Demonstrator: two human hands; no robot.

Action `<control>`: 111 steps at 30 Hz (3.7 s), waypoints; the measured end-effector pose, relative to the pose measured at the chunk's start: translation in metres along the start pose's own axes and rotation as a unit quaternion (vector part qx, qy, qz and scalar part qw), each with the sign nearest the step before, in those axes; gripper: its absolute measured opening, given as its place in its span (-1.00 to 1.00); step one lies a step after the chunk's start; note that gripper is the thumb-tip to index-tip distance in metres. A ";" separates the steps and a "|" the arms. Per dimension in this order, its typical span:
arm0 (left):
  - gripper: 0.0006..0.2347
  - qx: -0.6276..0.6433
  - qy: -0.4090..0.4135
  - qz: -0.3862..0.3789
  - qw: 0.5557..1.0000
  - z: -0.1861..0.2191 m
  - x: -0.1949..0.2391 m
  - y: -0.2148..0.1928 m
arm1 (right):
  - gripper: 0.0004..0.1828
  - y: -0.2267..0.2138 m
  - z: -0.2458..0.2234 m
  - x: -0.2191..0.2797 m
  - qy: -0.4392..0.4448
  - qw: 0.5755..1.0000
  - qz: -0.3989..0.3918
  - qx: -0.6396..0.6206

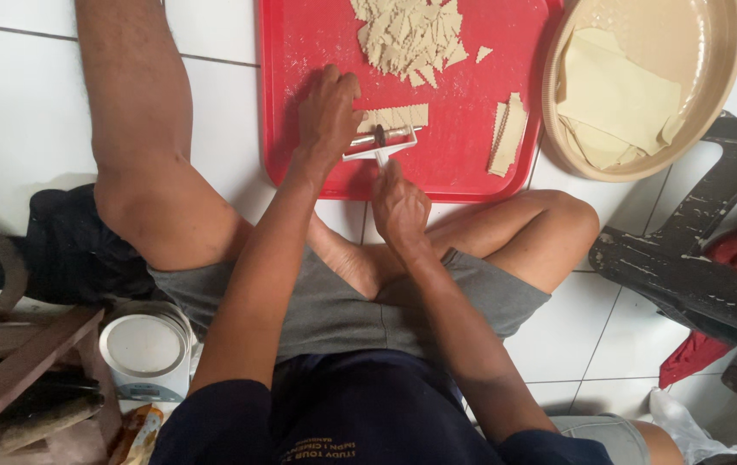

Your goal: The person sits on the floor and uses a manual dough cutter to slice sheets of dough into thin strips on a red tray. They repeatedly place dough sheets into the cutter, press down to slice, and then separate the resulting strips by hand.

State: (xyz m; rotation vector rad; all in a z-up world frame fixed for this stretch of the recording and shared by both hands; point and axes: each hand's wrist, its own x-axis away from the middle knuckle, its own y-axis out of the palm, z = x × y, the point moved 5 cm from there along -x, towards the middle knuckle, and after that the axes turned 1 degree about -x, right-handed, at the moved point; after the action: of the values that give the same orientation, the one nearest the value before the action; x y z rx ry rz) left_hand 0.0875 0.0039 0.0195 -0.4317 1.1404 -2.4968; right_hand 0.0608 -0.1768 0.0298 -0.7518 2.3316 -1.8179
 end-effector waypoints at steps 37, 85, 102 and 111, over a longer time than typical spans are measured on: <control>-0.75 0.109 0.048 0.091 0.989 -0.039 0.029 0.029 | -0.82 -0.021 0.004 -0.044 -0.205 0.962 0.047 0.175; -0.68 0.165 -0.005 0.109 0.980 -0.048 0.029 -0.023 | -0.83 -0.001 -0.018 -0.037 -0.106 0.994 0.014 -0.030; -0.88 0.010 -0.023 0.020 0.999 -0.019 0.005 0.018 | -0.78 -0.006 -0.006 -0.006 -0.083 0.995 -0.049 0.017; -0.73 -0.033 0.100 0.051 0.993 0.002 0.033 0.002 | -0.84 -0.032 0.018 0.023 -0.066 0.994 -0.079 0.030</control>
State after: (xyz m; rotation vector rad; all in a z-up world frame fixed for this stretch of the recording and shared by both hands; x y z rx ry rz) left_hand 0.0597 -0.0129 0.0237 -0.1379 1.2879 -2.4606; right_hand 0.0574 -0.2079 0.0601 -1.0408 2.1801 -1.8267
